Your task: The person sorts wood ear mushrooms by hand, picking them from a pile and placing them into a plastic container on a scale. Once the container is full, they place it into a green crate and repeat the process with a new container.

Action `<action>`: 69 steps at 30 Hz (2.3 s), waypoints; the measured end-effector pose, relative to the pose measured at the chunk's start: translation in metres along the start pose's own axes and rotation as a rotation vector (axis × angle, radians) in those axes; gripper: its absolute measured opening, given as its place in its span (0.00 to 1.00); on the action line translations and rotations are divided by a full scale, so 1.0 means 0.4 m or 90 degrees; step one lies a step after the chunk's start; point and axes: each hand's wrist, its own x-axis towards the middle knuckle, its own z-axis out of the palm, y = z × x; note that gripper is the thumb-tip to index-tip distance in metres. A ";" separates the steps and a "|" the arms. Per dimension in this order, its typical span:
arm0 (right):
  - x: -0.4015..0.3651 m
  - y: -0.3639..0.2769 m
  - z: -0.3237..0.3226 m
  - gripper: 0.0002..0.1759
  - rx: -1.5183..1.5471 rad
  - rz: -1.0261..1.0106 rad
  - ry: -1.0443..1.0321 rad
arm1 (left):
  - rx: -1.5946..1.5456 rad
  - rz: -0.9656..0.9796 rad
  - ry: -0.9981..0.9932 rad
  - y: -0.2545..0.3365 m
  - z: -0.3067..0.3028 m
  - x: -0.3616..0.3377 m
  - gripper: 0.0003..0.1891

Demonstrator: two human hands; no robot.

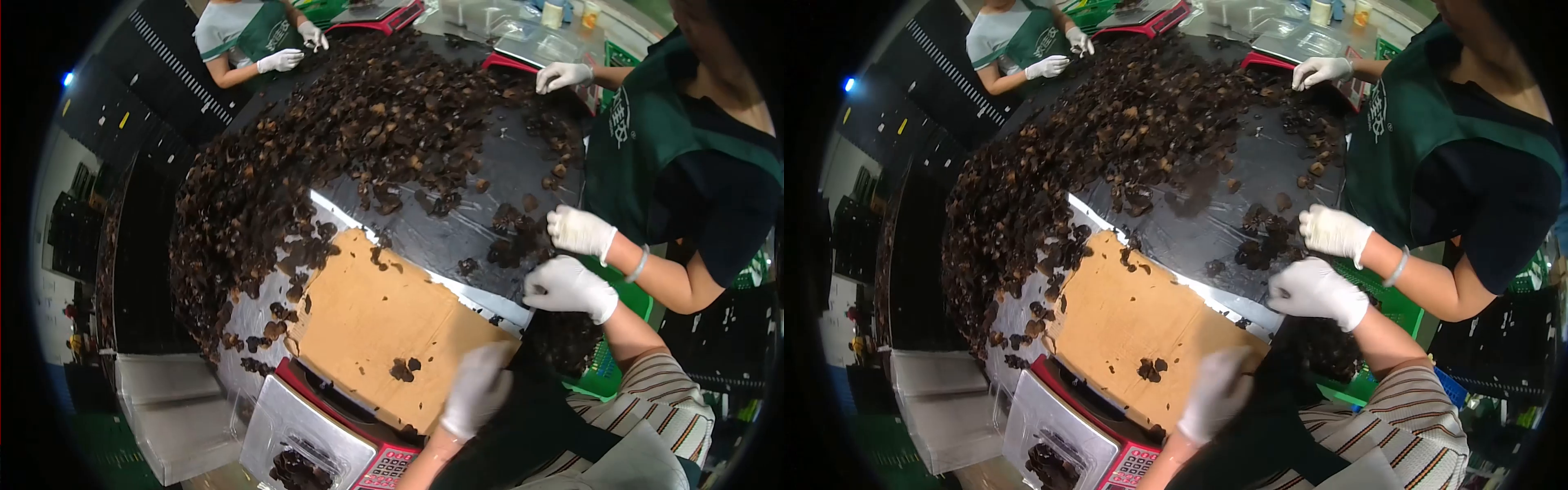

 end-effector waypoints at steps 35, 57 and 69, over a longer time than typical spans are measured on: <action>0.089 -0.071 0.209 0.18 0.101 -0.168 0.119 | 0.414 -0.206 -0.009 -0.096 -0.009 -0.062 0.41; 0.066 -0.026 0.180 0.21 0.177 -0.211 0.067 | 0.434 -0.016 -0.040 -0.091 -0.016 0.114 0.18; -0.013 -0.005 0.211 0.10 -0.086 -0.378 -0.008 | 0.369 -0.022 -0.030 -0.065 -0.034 0.098 0.19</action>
